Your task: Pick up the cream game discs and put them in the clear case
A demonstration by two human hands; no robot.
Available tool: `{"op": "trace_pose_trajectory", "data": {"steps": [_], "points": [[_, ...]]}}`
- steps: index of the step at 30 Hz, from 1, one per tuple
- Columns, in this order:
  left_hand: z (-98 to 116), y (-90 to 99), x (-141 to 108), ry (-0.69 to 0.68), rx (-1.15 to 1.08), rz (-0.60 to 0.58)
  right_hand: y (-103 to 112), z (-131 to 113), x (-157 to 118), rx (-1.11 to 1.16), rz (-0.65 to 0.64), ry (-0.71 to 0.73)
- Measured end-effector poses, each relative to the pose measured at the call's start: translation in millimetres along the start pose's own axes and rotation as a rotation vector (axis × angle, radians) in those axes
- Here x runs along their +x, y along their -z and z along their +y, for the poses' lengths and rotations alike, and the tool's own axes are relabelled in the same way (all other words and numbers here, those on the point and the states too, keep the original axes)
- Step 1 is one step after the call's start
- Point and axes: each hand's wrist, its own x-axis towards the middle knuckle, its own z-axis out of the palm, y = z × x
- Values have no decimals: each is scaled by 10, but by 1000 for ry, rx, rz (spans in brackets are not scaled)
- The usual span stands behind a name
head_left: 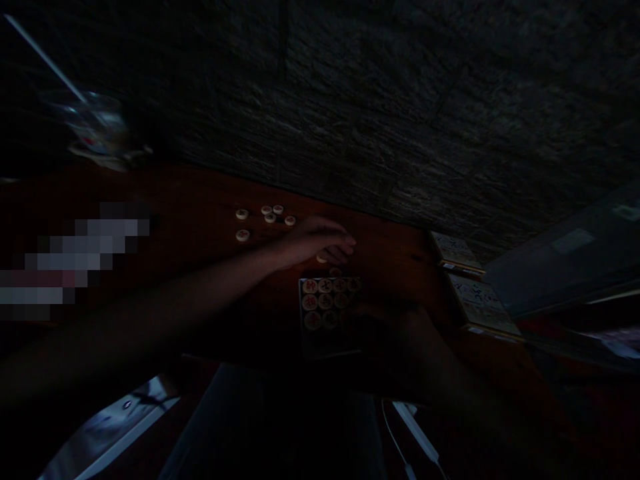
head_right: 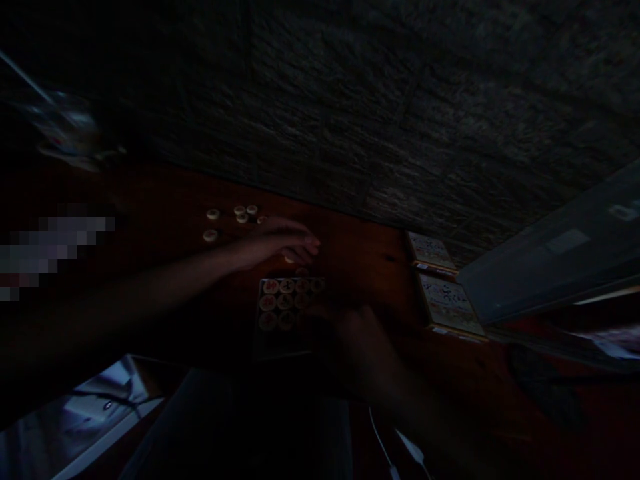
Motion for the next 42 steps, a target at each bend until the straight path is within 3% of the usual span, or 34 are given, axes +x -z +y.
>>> {"op": "trace_pose_trajectory", "data": {"steps": [8, 14, 17, 20, 25, 29, 33, 42], "points": [[2, 9, 4, -9, -37, 8, 0, -8, 16, 14, -16, 3], [18, 51, 8, -41, -73, 63, 229, 39, 65, 118, 115, -3], [36, 82, 27, -96, -87, 165, 438, 170, 305, 154, 206, -56], [74, 132, 53, -169, -87, 298, 506, 374, 736, 264, 325, -91], [146, 322, 84, -280, -9, 552, 81, 768, 1371, 380, 568, -196], [170, 524, 117, -373, 61, 698, -247, 994, 1443, 412, 552, -229], [181, 616, 134, -419, 161, 764, -275, 1113, 1368, 419, 501, -240], [130, 642, 110, -396, 401, 722, -241, 1036, 1379, 219, 353, -128]]}}
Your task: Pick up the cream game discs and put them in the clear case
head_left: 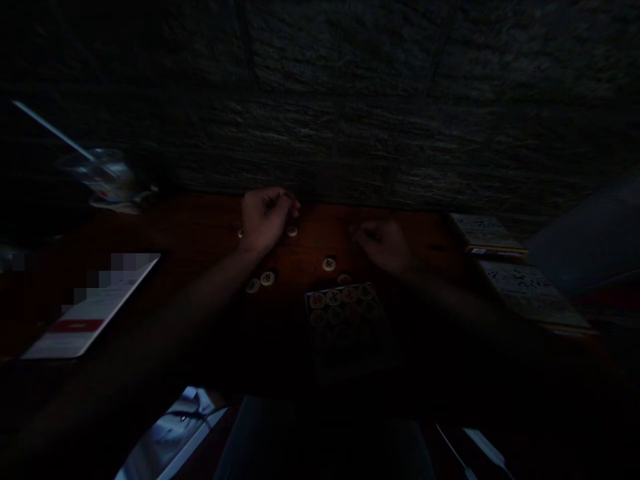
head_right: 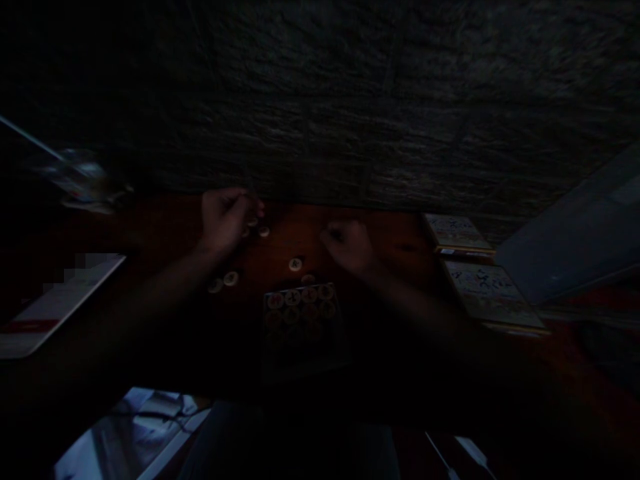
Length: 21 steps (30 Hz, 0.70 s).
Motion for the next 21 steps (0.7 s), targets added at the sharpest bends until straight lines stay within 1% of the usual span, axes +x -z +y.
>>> {"op": "trace_pose_trajectory", "data": {"steps": [2, 3, 7, 8, 10, 13, 18, 21], "points": [[-20, 9, 50, 12, -52, 48, 9, -14, -11, -12, -18, 29], [-27, 24, 92, 42, -115, 103, 13, -16, -15, -13, -24, 40], [-25, 175, 319, 222, -429, 411, 14, -2, -19, 6, -35, 57], [-19, 225, 370, 242, -467, 463, 11, 4, -18, 5, -32, 56], [-12, 307, 435, 230, -477, 514, 4, 13, -17, -4, -27, 53], [-33, 347, 443, 196, -397, 483, 0, 15, -19, 2, -28, 61], [-153, 301, 405, 182, -240, 374, 10, -10, -23, -19, -41, 61], [-225, 303, 418, 142, -167, 329, 15, -29, -17, -46, -61, 45]]}}
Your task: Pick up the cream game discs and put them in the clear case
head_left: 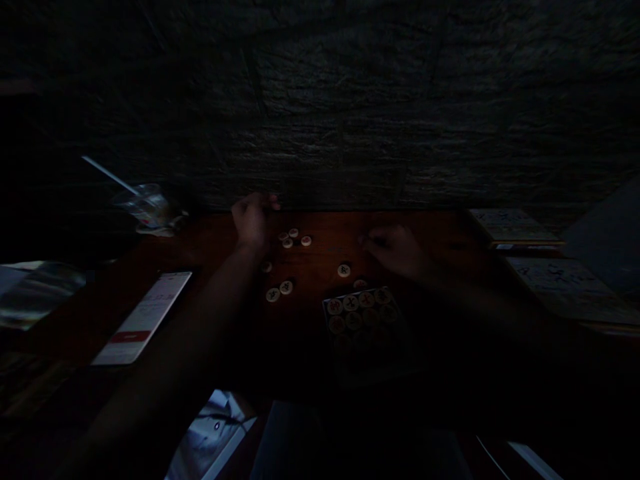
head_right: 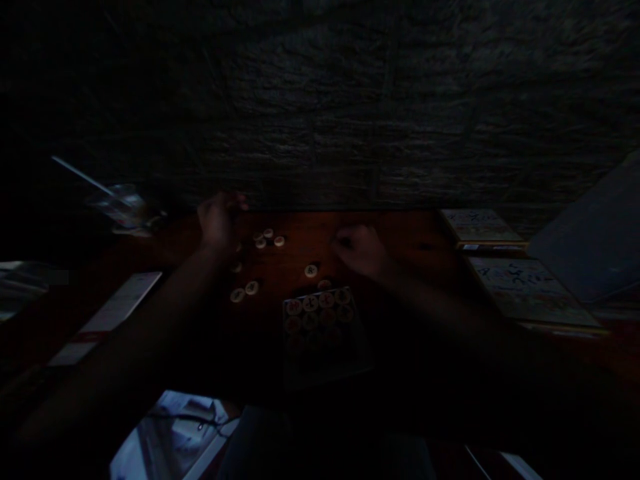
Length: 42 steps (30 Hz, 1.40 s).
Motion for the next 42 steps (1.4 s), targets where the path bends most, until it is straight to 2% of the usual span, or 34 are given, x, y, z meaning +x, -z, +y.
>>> {"op": "trace_pose_trajectory", "data": {"steps": [4, 10, 12, 14, 19, 22, 25, 30, 42], "points": [[-26, 0, 11, -57, 57, -6, 2, -18, 10, -31, -14, -9], [5, -25, -52, -8, 83, -23, 4, -37, 11, -35, -34, -25], [-17, -15, -70, -4, 159, -89, 6, -41, 12, -45, -32, -18], [-48, 6, -88, -33, 327, -194, 7, -41, 15, -55, -32, -13], [-69, 65, -112, -286, 874, -499, 6, -32, 14, -56, -36, -24], [-69, 84, -104, -297, 1026, -605, 7, -33, 8, -53, -41, -22], [-88, 96, -96, -262, 1084, -649, 5, -34, 8, -59, -33, -27], [-79, 90, -113, -278, 1167, -734, 0, -30, 11, -65, -31, -20], [16, 25, -204, -184, 1149, -770, 1, -24, 8, -81, -47, -13]]}}
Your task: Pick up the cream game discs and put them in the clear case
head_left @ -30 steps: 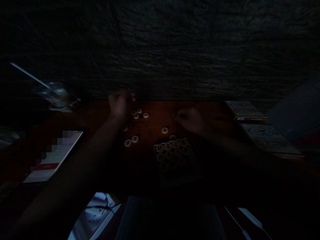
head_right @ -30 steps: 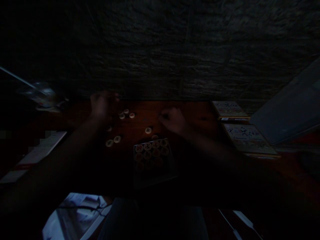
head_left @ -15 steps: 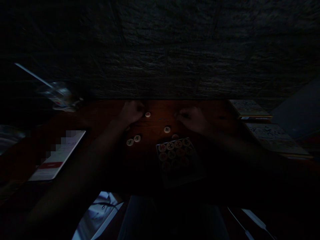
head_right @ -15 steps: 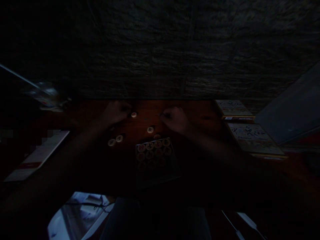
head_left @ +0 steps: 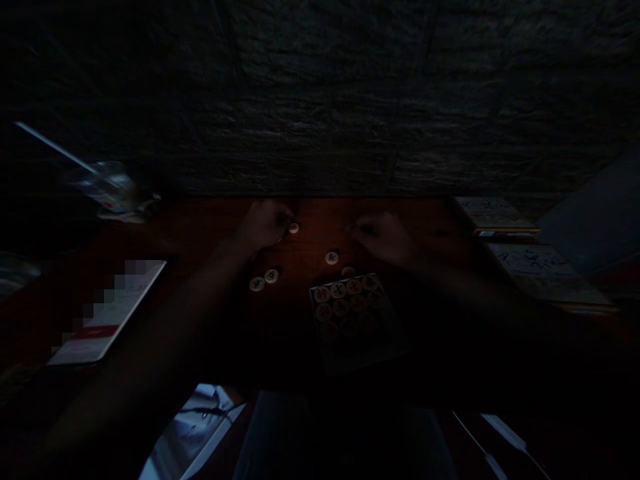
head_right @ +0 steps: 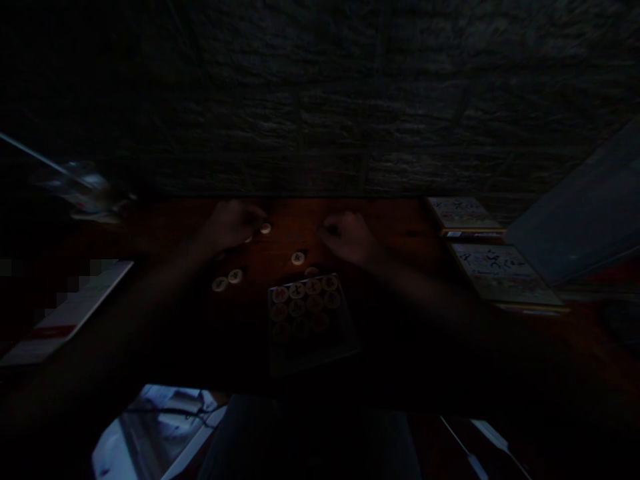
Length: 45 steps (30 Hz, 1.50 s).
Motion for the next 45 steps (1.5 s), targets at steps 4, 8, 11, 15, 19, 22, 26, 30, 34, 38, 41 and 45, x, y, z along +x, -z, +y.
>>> {"op": "trace_pose_trajectory", "data": {"steps": [4, 8, 11, 15, 19, 22, 26, 30, 34, 38, 41, 45], "points": [[-4, -16, 6, -38, 4, 23, 1, 6, -6, 2, 2, -11], [-15, -23, 8, -12, -42, 21, 0, 12, -3, 9, -1, 2], [-21, -28, 9, -20, -68, 51, 4, 10, -3, 4, -5, 5], [-26, -33, 13, -37, -26, 49, 10, 2, -9, 8, -3, 7], [-29, -36, 23, -29, -18, 35, 9, -2, -8, 1, -6, 2], [-32, -34, 28, -37, -14, 27, 2, 3, -4, 6, -10, 2], [-31, -34, 24, -43, -2, 34, -6, 17, -1, 17, -5, 4], [-26, -32, 14, -49, -9, 41, -4, 18, 0, 11, -2, 5], [-27, -30, 11, -51, -8, 24, -3, 16, -2, 22, -1, 14], [-39, -41, 13, -41, -38, 23, -7, 23, -5, 16, 2, 11], [-33, -40, 11, -65, -23, 42, -8, 28, -1, -3, -5, -2], [-1, -25, 1, -65, 10, 43, -5, 27, 1, 1, -11, 2]]}}
